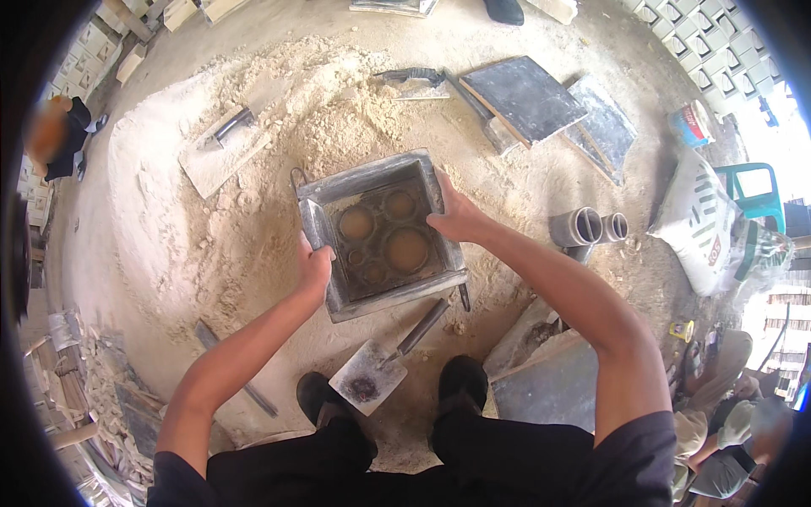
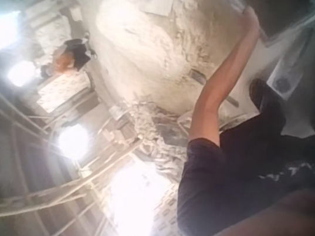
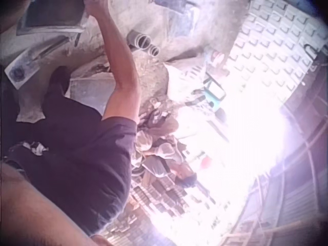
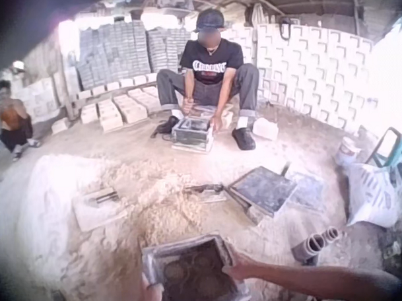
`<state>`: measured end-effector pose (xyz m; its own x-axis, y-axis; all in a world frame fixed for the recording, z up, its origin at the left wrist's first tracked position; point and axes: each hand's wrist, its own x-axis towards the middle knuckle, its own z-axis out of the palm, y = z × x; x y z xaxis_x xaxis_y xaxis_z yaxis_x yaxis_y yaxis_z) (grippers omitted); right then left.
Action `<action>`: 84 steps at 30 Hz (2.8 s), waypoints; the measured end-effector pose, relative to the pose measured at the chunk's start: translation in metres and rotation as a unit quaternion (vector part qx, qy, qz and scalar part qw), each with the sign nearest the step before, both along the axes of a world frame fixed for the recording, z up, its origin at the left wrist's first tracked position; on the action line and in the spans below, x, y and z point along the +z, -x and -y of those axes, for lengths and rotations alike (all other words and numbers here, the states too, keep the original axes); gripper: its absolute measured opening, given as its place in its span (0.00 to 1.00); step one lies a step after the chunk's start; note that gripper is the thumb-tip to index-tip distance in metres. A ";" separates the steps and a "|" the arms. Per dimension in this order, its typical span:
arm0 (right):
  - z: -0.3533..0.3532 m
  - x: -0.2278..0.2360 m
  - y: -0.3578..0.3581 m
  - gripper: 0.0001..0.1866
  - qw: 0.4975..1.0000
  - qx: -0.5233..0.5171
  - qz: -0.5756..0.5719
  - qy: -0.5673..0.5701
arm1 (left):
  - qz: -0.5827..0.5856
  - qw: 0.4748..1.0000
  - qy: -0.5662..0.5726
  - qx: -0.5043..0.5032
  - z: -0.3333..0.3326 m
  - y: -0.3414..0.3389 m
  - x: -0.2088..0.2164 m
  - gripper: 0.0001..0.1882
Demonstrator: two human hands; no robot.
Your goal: The person assembles a metal mold for building materials, placing different plates and circular inserts into the frame and securing the sides by hand.
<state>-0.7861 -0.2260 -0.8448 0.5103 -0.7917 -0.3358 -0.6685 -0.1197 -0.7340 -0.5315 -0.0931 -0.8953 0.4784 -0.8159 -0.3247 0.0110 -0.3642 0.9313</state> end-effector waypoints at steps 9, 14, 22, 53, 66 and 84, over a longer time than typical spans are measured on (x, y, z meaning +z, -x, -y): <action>0.030 -0.008 0.004 0.59 0.994 0.040 0.022 0.096 | 0.163 0.987 0.004 -0.005 0.003 -0.001 0.010 0.28; 0.092 0.025 -0.043 0.46 0.910 0.237 -0.072 0.333 | 0.234 0.965 -0.086 -0.081 0.002 -0.010 0.009 0.28; 0.067 0.011 -0.097 0.23 0.915 0.237 -0.176 0.276 | 0.214 0.977 0.016 -0.011 -0.002 -0.003 0.002 0.25; 0.027 0.000 -0.058 0.38 0.886 0.181 -0.012 0.426 | 0.391 0.865 -0.220 -0.225 0.176 -0.102 0.009 0.19; 0.029 0.000 -0.056 0.37 0.884 0.179 -0.025 0.430 | 0.266 0.928 -0.156 -0.208 0.147 -0.113 -0.005 0.24; 0.025 0.001 -0.069 0.35 0.882 0.178 -0.016 0.436 | -0.267 0.962 -0.049 -0.025 0.147 -0.112 -0.042 0.19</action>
